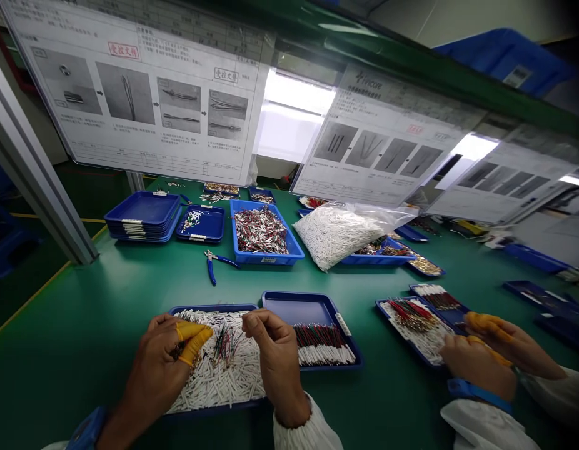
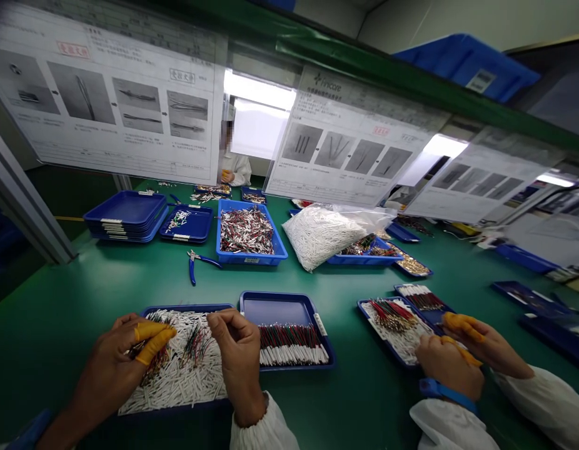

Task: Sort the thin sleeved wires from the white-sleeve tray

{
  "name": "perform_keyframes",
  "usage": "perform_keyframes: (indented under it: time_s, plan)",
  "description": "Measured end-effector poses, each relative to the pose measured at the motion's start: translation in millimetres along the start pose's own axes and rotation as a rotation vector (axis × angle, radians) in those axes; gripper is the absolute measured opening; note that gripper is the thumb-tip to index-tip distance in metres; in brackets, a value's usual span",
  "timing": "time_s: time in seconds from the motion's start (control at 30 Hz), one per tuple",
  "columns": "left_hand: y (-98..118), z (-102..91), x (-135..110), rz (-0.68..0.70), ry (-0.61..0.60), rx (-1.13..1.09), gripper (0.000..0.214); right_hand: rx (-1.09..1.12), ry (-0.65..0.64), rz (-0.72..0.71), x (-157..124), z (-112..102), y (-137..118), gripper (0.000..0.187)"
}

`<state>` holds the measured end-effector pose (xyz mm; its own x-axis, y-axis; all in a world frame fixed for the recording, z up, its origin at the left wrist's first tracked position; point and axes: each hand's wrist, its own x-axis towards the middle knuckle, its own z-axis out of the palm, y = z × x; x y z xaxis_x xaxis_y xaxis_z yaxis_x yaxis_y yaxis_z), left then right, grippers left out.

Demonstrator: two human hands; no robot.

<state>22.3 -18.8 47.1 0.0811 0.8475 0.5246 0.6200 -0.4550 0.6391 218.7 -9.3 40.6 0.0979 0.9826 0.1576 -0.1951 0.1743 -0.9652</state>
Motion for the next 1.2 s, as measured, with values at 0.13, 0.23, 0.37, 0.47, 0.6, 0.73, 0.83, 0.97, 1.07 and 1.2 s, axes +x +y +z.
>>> perform_keyframes:
  time_s: [0.13,0.23,0.37,0.47,0.6,0.73,0.83,0.97,1.07,1.2]
  plan:
    - [-12,-7.5,4,-0.172,0.117,0.038,0.020,-0.278,-0.037,-0.072,6,-1,-6,0.025]
    - [-18,-10.2,5,-0.205,0.141,0.051,0.025,-0.574,-0.180,-0.134,12,10,-10,0.018]
    - [-23,-6.6,5,-0.198,0.169,0.050,0.031,-1.003,-0.422,-0.215,19,35,-5,0.013]
    - [-24,-3.2,5,-0.195,0.179,0.050,0.030,-1.230,-0.494,-0.217,22,47,4,0.016]
    - [-22,-1.8,5,-0.190,0.174,0.035,0.024,-1.280,-0.462,-0.210,20,45,12,0.011]
    - [-20,-0.3,3,-0.180,0.158,0.001,0.020,-1.116,-0.425,-0.182,20,30,12,0.014]
    - [-20,0.4,3,-0.176,0.147,-0.016,0.020,-0.914,-0.403,-0.165,21,22,8,0.012]
    - [-19,-1.4,3,-0.165,0.126,-0.033,0.017,-0.692,-0.339,-0.176,22,21,0,0.015]
    - [-15,-2.9,5,-0.173,0.091,-0.066,0.016,-0.565,-0.329,-0.175,20,22,-5,0.019]
    - [-12,-2.4,5,-0.193,0.066,-0.109,0.016,-0.507,-0.344,-0.202,17,24,-7,0.015]
